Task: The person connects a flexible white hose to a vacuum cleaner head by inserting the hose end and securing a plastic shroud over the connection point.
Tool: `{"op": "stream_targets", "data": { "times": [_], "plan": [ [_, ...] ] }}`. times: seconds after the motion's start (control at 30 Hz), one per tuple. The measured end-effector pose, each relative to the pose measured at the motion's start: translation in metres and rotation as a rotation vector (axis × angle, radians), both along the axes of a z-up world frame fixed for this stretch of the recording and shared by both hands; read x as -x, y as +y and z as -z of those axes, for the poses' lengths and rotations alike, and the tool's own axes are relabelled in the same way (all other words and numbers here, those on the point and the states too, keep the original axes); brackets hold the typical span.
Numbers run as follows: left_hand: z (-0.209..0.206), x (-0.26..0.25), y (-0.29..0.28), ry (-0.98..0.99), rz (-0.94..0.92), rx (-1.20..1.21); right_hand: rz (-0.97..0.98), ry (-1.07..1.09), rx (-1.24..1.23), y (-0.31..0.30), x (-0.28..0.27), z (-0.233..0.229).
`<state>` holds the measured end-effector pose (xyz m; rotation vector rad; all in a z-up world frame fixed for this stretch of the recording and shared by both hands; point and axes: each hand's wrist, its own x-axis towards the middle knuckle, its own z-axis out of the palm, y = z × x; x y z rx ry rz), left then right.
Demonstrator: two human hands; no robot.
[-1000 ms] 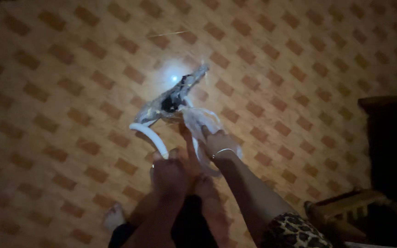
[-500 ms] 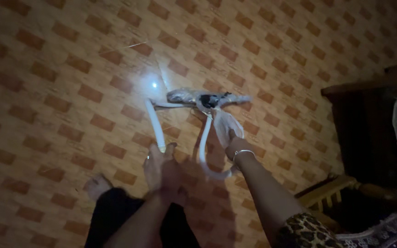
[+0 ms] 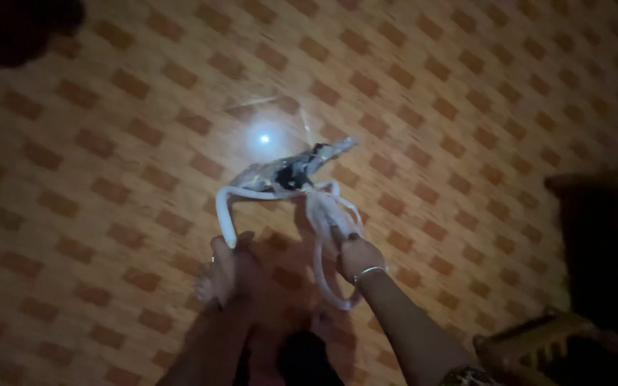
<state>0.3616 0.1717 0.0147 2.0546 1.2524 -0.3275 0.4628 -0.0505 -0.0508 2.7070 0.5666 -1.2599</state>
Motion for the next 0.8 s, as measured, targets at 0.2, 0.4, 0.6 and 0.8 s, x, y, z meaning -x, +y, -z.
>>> {"op": "stream_targets", "data": {
  "times": [0.2, 0.4, 0.6, 0.8],
  "plan": [
    [0.029, 0.025, 0.077, 0.103, 0.114, -0.187, -0.017, 0.041, 0.016, 0.141, -0.008, 0.029],
    [0.058, 0.060, 0.144, 0.136, -0.125, -0.225, -0.422, 0.010, -0.203, 0.256, 0.004, 0.026],
    [0.128, 0.122, 0.202, -0.044, -0.540, -0.158, -0.641, -0.016, -0.290, 0.330, 0.015, 0.045],
    [0.126, 0.119, 0.179, 0.049, -0.486, -0.272, -0.473, 0.019, -0.282, 0.359, 0.006, 0.042]
  ]
}}
